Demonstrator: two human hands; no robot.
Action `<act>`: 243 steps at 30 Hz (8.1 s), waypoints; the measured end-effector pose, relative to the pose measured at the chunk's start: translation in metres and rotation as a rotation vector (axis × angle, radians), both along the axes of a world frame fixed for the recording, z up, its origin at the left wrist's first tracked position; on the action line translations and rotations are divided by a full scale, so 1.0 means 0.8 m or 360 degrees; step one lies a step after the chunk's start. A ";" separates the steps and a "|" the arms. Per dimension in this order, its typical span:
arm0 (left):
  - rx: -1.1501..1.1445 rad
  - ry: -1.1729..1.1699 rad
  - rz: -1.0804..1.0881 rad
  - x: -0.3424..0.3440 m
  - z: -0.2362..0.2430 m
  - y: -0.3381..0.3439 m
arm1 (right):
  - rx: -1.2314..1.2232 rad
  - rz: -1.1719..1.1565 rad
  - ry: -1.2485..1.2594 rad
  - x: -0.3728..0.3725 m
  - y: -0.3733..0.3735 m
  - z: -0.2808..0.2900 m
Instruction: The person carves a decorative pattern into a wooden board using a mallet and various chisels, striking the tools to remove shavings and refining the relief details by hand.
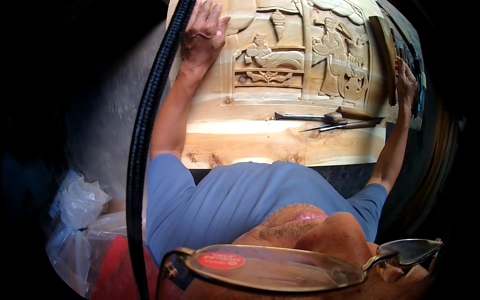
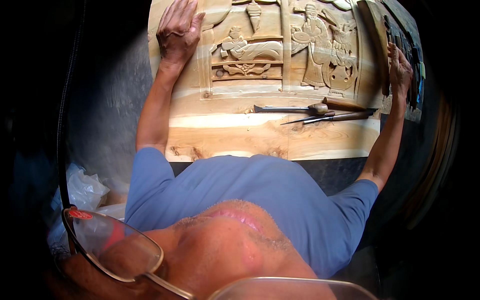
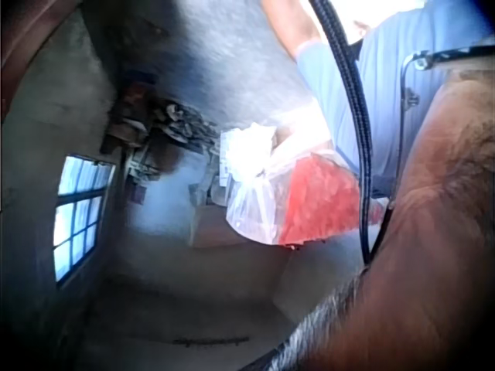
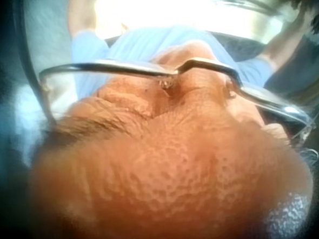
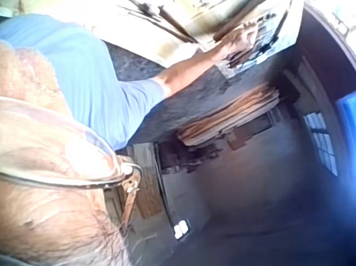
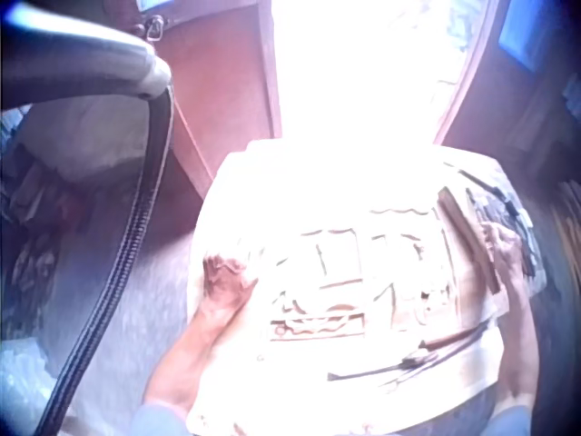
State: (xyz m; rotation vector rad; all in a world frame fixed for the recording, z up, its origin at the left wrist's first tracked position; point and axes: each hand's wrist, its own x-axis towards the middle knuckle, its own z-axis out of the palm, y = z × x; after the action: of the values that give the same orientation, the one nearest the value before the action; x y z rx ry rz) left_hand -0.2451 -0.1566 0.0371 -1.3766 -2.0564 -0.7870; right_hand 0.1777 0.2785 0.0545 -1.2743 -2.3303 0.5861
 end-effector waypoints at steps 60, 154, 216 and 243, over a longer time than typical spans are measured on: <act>-0.0221 0.0021 0.0021 0.020 -0.002 0.014 | 0.0147 -0.0016 -0.0762 0.077 0.041 -0.027; -0.0242 0.0047 -0.0093 0.028 -0.008 0.018 | 0.0532 -0.0522 -0.0098 0.260 0.061 -0.042; 0.0092 -0.0034 -0.0109 -0.002 -0.035 0.042 | 0.0425 0.0122 0.0501 0.047 0.306 -0.034; 0.0425 -0.1156 -0.0401 0.066 0.000 0.017 | -0.0734 0.0860 0.1609 -0.325 -0.277 0.196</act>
State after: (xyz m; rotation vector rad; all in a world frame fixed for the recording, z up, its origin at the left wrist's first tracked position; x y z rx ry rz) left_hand -0.1926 -0.1430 0.0374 -1.3263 -2.1719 -1.8137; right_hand -0.0826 0.0570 0.2113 -0.2675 -1.6432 1.5652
